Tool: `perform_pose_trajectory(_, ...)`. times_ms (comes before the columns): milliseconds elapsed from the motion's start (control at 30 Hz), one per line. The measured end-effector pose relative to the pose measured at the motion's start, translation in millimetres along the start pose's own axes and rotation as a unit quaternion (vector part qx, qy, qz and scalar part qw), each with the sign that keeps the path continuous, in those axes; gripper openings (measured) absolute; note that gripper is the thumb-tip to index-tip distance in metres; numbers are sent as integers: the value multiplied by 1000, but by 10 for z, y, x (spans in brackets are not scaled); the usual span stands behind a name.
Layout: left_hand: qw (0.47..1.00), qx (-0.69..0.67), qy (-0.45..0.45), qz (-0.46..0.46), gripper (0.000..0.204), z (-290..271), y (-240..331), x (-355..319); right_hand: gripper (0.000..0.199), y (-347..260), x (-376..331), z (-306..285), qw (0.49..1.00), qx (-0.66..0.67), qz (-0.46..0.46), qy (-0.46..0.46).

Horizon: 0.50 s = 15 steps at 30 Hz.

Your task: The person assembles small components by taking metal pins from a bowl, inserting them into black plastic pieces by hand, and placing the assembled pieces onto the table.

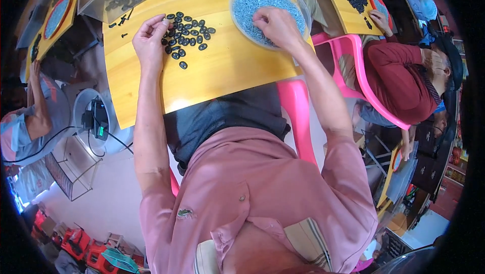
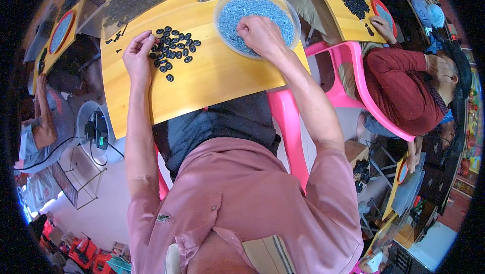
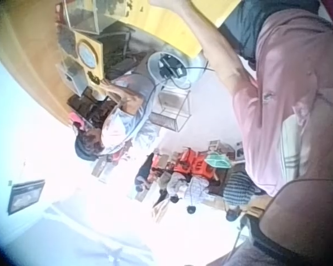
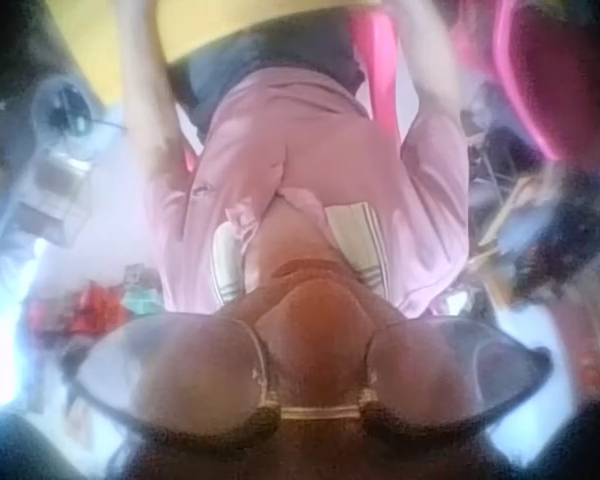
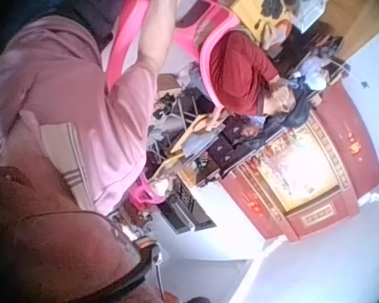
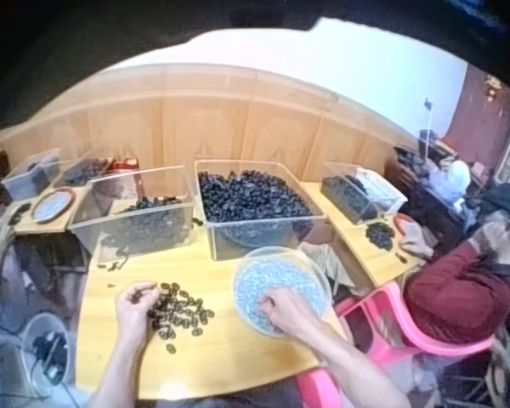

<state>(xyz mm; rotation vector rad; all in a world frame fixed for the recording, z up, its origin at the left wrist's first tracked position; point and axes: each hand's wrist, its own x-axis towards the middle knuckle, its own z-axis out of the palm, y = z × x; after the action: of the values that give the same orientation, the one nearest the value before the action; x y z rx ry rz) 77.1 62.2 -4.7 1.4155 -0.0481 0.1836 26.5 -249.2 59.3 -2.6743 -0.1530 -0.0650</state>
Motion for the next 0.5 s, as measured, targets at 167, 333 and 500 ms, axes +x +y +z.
perform_pose_trajectory(167, 1000, 2, 0, 4, 19, 8, 3, -2, 16, 106, -48, -22, 997, 47, 7, 61)
perform_pose_trajectory(333, 1000, 5, 0, -2, 19, 14, 4, -14, 17, 60, -123, -149, 996, 64, 25, 57)
perform_pose_trajectory(500, 1000, 9, -1, -4, 19, 21, 13, -27, 20, 31, -115, -73, 998, -44, -32, 42)
